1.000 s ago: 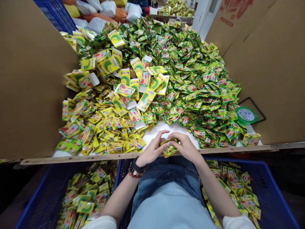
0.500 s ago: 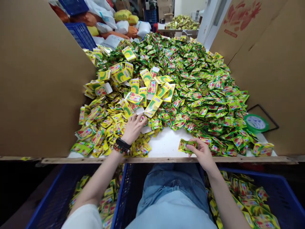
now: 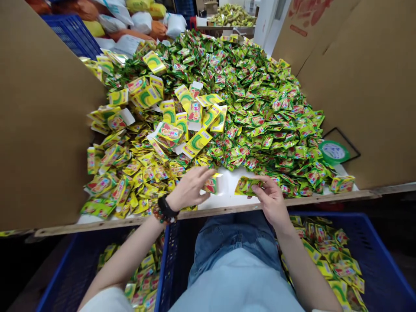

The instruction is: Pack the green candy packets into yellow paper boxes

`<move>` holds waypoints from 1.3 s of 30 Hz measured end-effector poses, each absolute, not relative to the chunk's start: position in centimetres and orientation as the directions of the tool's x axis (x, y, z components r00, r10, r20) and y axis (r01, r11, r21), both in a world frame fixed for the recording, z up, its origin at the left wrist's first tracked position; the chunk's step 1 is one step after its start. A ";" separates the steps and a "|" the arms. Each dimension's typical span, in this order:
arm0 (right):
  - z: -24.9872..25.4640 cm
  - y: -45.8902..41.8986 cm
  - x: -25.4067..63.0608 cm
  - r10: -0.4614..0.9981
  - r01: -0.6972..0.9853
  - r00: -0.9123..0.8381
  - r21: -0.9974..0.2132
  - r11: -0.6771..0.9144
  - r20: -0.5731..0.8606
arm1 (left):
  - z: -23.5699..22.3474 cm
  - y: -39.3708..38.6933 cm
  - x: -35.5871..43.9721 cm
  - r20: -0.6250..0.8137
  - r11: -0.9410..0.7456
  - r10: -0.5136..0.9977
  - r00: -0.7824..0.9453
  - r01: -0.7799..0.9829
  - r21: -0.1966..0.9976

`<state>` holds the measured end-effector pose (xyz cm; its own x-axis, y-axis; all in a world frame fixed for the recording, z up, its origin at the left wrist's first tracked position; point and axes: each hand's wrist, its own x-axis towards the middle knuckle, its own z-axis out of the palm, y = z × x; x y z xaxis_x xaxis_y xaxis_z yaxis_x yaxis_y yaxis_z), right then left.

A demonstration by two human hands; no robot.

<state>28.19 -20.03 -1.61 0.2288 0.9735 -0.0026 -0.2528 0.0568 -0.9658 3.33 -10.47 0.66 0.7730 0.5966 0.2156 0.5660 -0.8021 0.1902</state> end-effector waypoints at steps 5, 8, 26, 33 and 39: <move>0.6 -20.4 27.7 0.964 0.163 0.177 -0.972 0.169 0.197 | -1.6 -14.6 7.0 0.294 -0.706 0.707 0.643 0.624 0.336; 1.5 -20.5 28.3 0.973 0.447 0.072 -0.879 0.167 0.221 | -3.4 -16.4 8.4 0.396 -0.666 0.745 0.537 0.632 0.396; 1.7 -22.1 24.6 0.958 0.879 -0.003 -0.456 0.139 0.288 | -8.6 -21.6 12.9 0.400 -0.424 0.902 0.160 0.490 0.762; -0.7 -22.8 23.9 0.892 0.831 -0.034 -0.483 0.275 0.450 | -8.8 -21.6 12.8 0.281 -0.333 0.943 0.180 0.457 0.825; -1.0 -23.2 24.2 0.929 0.794 -0.053 -0.549 0.261 0.366 | -9.1 -21.4 13.0 0.323 -0.365 0.931 0.170 0.477 0.800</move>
